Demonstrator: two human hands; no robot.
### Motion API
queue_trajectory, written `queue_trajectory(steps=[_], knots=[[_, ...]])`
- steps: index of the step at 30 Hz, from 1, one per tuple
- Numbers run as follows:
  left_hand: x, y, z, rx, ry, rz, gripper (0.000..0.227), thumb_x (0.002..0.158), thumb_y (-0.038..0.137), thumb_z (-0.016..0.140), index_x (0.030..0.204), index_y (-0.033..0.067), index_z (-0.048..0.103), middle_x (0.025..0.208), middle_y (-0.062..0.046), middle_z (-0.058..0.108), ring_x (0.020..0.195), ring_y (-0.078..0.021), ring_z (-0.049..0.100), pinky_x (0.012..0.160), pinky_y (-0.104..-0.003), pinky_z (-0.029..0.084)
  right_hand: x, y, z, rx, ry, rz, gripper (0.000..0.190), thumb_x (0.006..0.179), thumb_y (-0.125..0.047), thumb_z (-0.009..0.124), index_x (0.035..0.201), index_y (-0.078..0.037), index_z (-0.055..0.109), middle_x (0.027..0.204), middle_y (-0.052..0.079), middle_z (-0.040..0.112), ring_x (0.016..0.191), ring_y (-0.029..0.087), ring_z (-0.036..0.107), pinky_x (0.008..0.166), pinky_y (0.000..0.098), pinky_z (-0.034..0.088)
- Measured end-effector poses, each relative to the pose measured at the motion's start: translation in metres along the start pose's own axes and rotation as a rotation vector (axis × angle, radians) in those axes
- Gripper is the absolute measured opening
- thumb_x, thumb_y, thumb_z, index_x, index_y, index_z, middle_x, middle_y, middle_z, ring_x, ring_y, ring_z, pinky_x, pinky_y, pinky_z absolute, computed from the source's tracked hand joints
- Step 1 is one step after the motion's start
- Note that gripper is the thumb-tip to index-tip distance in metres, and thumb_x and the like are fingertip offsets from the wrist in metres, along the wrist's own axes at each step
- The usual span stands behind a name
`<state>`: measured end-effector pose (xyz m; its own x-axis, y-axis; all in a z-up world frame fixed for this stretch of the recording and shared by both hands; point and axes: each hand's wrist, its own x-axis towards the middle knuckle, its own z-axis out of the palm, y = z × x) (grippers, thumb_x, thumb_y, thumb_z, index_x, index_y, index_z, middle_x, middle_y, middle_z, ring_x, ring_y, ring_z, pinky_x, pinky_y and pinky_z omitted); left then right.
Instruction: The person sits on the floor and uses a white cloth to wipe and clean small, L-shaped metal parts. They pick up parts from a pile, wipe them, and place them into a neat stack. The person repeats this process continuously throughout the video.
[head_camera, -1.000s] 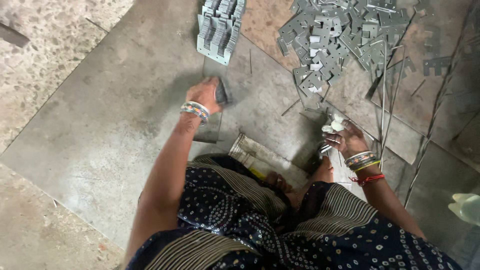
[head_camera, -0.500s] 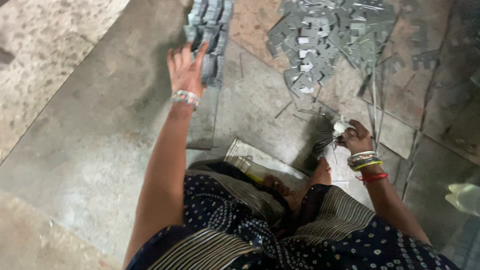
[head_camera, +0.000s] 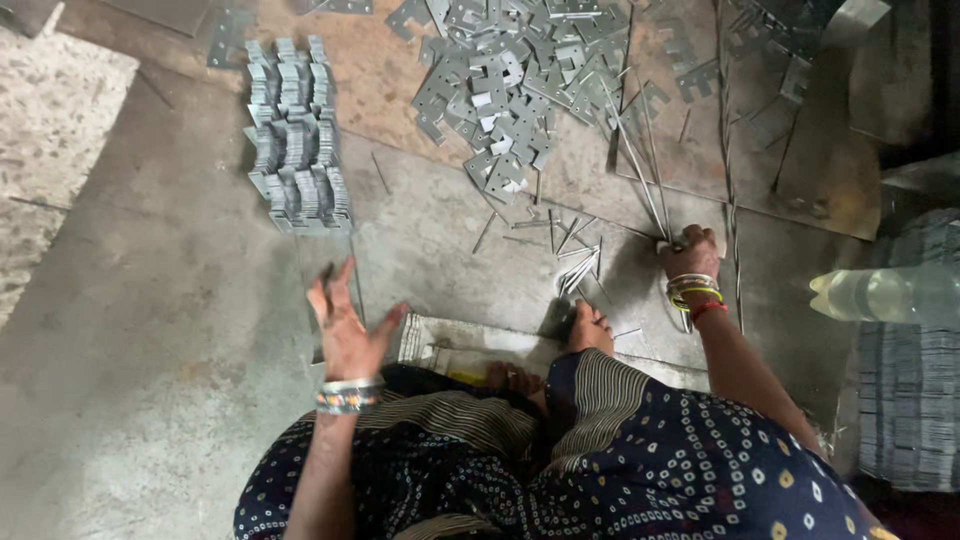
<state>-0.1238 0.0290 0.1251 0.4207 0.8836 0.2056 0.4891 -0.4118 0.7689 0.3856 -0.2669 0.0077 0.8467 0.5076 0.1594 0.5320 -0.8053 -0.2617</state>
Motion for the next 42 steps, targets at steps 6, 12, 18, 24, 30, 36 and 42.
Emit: queue_trajectory(steps=[6, 12, 18, 24, 30, 36, 42], knots=[[-0.032, 0.022, 0.004, -0.151, -0.194, -0.196, 0.072, 0.072, 0.028, 0.09, 0.135, 0.0117, 0.058, 0.129, -0.017, 0.057, 0.099, -0.0293, 0.073, 0.081, -0.039, 0.063, 0.002, -0.001, -0.003, 0.299, -0.074, 0.123, 0.048, 0.079, -0.023, 0.075, 0.116, 0.003, 0.06, 0.094, 0.024, 0.071, 0.087, 0.039, 0.07, 0.082, 0.049, 0.056], [-0.034, 0.03, 0.006, -0.192, -0.319, -0.132, 0.059, 0.079, 0.027, 0.086, 0.13, 0.0104, 0.062, 0.124, -0.014, 0.065, 0.096, -0.0251, 0.074, 0.081, -0.037, 0.062, -0.01, 0.003, -0.017, 0.32, -0.021, 0.086, 0.051, 0.089, -0.016, 0.059, 0.139, -0.006, 0.057, 0.085, 0.024, 0.074, 0.081, 0.037, 0.073, 0.082, 0.047, 0.056], [-0.033, 0.035, 0.013, -0.312, -0.428, -0.223, 0.056, 0.081, 0.03, 0.084, 0.129, 0.0098, 0.064, 0.117, -0.014, 0.072, 0.099, -0.0248, 0.075, 0.087, -0.037, 0.06, -0.03, -0.01, -0.003, -0.061, -0.134, -0.044, 0.06, 0.09, -0.019, 0.057, 0.149, -0.008, 0.051, 0.086, 0.033, 0.069, 0.076, 0.05, 0.067, 0.07, 0.0575, 0.056], [-0.035, 0.035, 0.016, -0.325, -0.474, -0.182, 0.056, 0.081, 0.033, 0.083, 0.128, 0.0098, 0.064, 0.116, -0.013, 0.073, 0.101, -0.0234, 0.074, 0.088, -0.035, 0.06, -0.097, -0.078, -0.008, 0.167, -0.29, -0.12, 0.063, 0.086, -0.014, 0.054, 0.148, -0.009, 0.048, 0.087, 0.033, 0.068, 0.08, 0.052, 0.068, 0.075, 0.0595, 0.056], [-0.043, 0.027, 0.006, -0.242, -0.449, -0.21, 0.056, 0.079, 0.035, 0.083, 0.126, 0.0094, 0.064, 0.114, -0.013, 0.075, 0.098, -0.0233, 0.075, 0.085, -0.037, 0.06, -0.08, -0.093, -0.045, 0.154, -0.202, -0.012, 0.056, 0.089, -0.012, 0.053, 0.145, -0.009, 0.054, 0.082, 0.033, 0.067, 0.077, 0.049, 0.069, 0.074, 0.0573, 0.056], [-0.039, 0.031, 0.003, -0.254, -0.487, -0.191, 0.057, 0.083, 0.039, 0.081, 0.128, 0.0105, 0.064, 0.112, -0.014, 0.075, 0.099, -0.0247, 0.075, 0.086, -0.037, 0.06, -0.033, -0.08, -0.049, 0.155, -0.295, 0.049, 0.054, 0.091, -0.011, 0.048, 0.145, -0.003, 0.052, 0.081, 0.029, 0.07, 0.072, 0.044, 0.071, 0.07, 0.0537, 0.058], [-0.035, 0.042, 0.007, -0.202, -0.555, -0.204, 0.056, 0.082, 0.039, 0.081, 0.128, 0.0121, 0.064, 0.113, -0.012, 0.074, 0.1, -0.0244, 0.075, 0.084, -0.037, 0.061, -0.049, -0.09, -0.012, 0.312, -0.134, -0.482, 0.058, 0.089, -0.008, 0.054, 0.146, 0.004, 0.05, 0.097, 0.034, 0.068, 0.083, 0.044, 0.071, 0.076, 0.0507, 0.058]])
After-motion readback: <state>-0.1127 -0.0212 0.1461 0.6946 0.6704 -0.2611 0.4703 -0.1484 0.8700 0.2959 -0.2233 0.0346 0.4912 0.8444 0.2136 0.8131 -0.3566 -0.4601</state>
